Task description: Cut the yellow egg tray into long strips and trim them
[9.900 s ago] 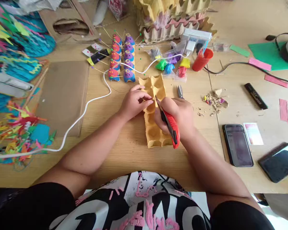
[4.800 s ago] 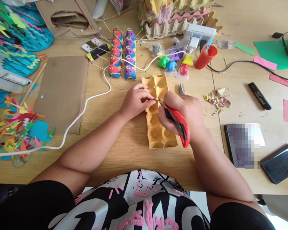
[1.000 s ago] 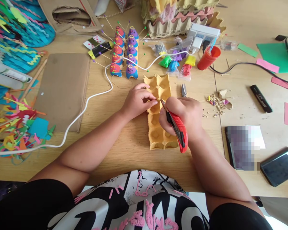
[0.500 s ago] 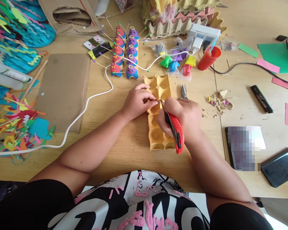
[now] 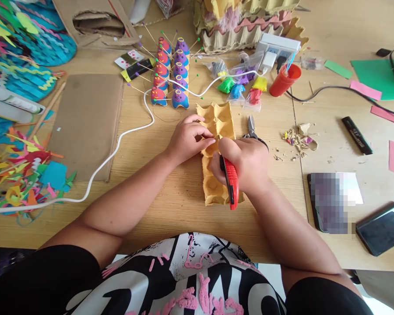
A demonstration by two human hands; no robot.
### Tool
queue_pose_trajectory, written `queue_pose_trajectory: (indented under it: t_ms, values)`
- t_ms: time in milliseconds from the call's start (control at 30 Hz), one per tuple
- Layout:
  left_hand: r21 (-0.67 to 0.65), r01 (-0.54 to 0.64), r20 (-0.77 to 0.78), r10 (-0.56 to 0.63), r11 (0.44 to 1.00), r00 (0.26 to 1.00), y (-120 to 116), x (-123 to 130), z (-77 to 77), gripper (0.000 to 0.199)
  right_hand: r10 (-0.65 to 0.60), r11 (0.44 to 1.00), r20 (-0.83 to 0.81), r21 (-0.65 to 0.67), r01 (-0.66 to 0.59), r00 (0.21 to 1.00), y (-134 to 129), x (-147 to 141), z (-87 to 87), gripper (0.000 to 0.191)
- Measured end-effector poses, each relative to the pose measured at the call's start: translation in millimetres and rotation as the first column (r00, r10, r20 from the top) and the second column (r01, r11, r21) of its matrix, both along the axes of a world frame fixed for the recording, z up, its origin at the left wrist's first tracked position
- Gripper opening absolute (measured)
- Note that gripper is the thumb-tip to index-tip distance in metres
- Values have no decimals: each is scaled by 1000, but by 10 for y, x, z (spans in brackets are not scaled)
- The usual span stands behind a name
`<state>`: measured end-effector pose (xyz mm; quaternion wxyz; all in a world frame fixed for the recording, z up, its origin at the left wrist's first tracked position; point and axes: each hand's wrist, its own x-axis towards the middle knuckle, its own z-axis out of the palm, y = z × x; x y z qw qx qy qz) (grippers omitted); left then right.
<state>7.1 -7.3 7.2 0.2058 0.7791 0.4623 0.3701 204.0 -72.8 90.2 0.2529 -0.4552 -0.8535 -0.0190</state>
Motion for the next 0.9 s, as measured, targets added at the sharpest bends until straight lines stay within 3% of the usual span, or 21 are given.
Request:
queue_pose_trajectory:
  t_ms: [167, 367, 633, 833, 900]
  values:
    - [5, -5, 6, 5, 1000, 1000, -3, 1, 3, 6, 17, 1000, 1, 23, -17, 1000, -12, -16, 20, 28]
    - [3, 2, 4, -2, 1000, 1000, -1, 1, 10, 5, 69, 988, -96, 144, -55, 993, 30, -4, -10, 29]
    - [8, 6, 4, -6, 1000, 1000, 8, 5, 9, 6, 145, 963, -37, 236, -132, 989, 34, -47, -23, 24]
    - [6, -2, 9, 2, 1000, 1000, 0, 4, 6, 6, 136, 984, -287, 153, -95, 948, 76, 106, -2, 20]
    - [16, -8, 11, 7, 1000, 1000, -3, 6, 4, 6, 127, 982, -300, 169, -79, 945, 91, 146, -26, 20]
